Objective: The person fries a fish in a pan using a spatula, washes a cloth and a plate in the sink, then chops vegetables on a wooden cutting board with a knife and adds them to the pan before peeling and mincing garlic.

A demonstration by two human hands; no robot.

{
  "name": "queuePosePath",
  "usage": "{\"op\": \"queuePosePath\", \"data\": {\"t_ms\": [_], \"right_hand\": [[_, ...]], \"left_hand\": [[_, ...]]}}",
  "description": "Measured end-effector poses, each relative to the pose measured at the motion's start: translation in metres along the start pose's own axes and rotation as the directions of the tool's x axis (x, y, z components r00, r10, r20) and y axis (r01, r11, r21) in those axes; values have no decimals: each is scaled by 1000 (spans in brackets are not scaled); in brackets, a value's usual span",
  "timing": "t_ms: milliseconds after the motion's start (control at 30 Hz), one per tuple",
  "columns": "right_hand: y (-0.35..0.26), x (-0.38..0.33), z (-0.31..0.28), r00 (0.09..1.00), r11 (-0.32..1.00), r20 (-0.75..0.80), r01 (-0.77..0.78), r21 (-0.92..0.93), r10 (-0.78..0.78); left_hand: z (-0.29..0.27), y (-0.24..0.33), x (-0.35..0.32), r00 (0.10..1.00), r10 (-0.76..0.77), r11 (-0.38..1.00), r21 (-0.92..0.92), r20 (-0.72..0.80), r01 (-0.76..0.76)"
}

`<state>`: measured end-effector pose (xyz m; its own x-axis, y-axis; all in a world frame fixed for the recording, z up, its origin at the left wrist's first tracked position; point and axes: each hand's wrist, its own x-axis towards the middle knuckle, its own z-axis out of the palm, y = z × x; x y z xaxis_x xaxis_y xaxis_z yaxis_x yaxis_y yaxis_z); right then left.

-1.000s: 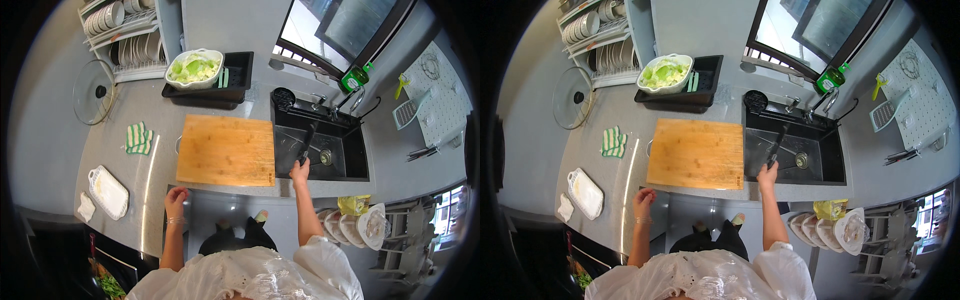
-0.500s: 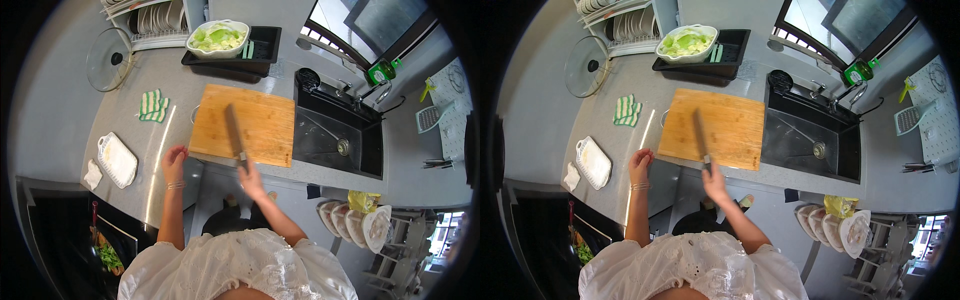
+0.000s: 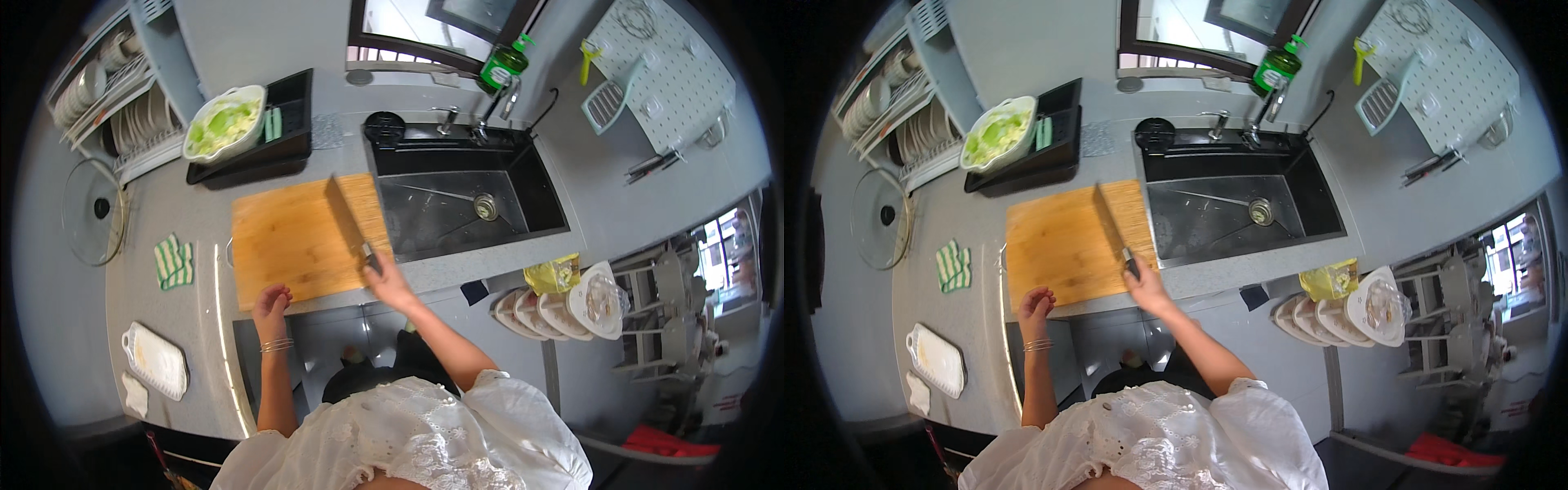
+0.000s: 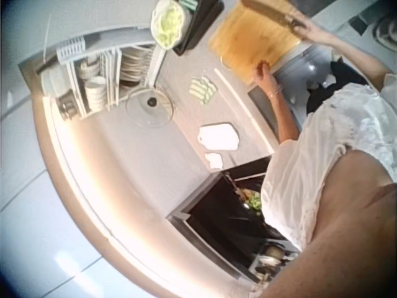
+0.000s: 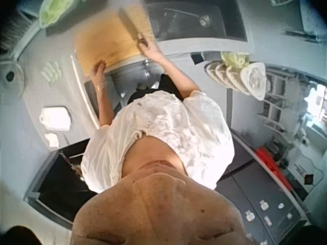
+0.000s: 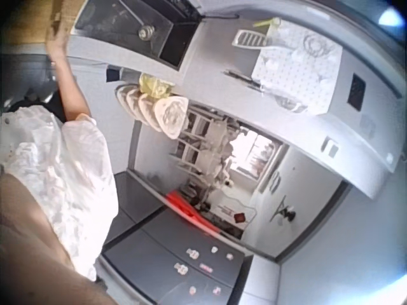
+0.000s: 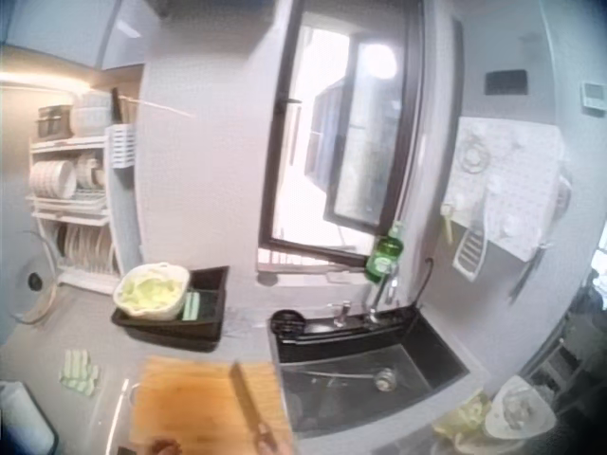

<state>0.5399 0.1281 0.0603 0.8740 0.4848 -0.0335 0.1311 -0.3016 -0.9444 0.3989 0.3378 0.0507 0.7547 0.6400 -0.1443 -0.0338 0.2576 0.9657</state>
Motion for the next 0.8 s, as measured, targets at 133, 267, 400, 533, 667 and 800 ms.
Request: {"op": "queuePosePath", "data": {"t_ms": [133, 267, 400, 533, 667, 800], "right_hand": [[37, -1, -23, 994, 988, -107, 20, -152, -37], [30, -3, -42, 996, 989, -63, 51, -139, -60], [10, -24, -3, 919, 997, 392, 58, -44, -36], [32, -29, 20, 931, 991, 342, 110, 73, -129], [36, -2, -73, 973, 991, 191, -120, -59, 129], [74, 23, -158, 978, 973, -207, -65, -221, 19]], "left_hand": [[35, 8, 6, 998, 24, 999, 34, 54, -26], [30, -1, 6, 986, 52, 997, 58, -159, -43], [64, 36, -5, 931, 82, 996, 70, -355, -61], [96, 53, -3, 925, 148, 988, 92, -349, -123], [99, 32, -14, 929, 114, 988, 135, -352, -70], [158, -15, -4, 995, 37, 983, 184, -90, -20]]}}
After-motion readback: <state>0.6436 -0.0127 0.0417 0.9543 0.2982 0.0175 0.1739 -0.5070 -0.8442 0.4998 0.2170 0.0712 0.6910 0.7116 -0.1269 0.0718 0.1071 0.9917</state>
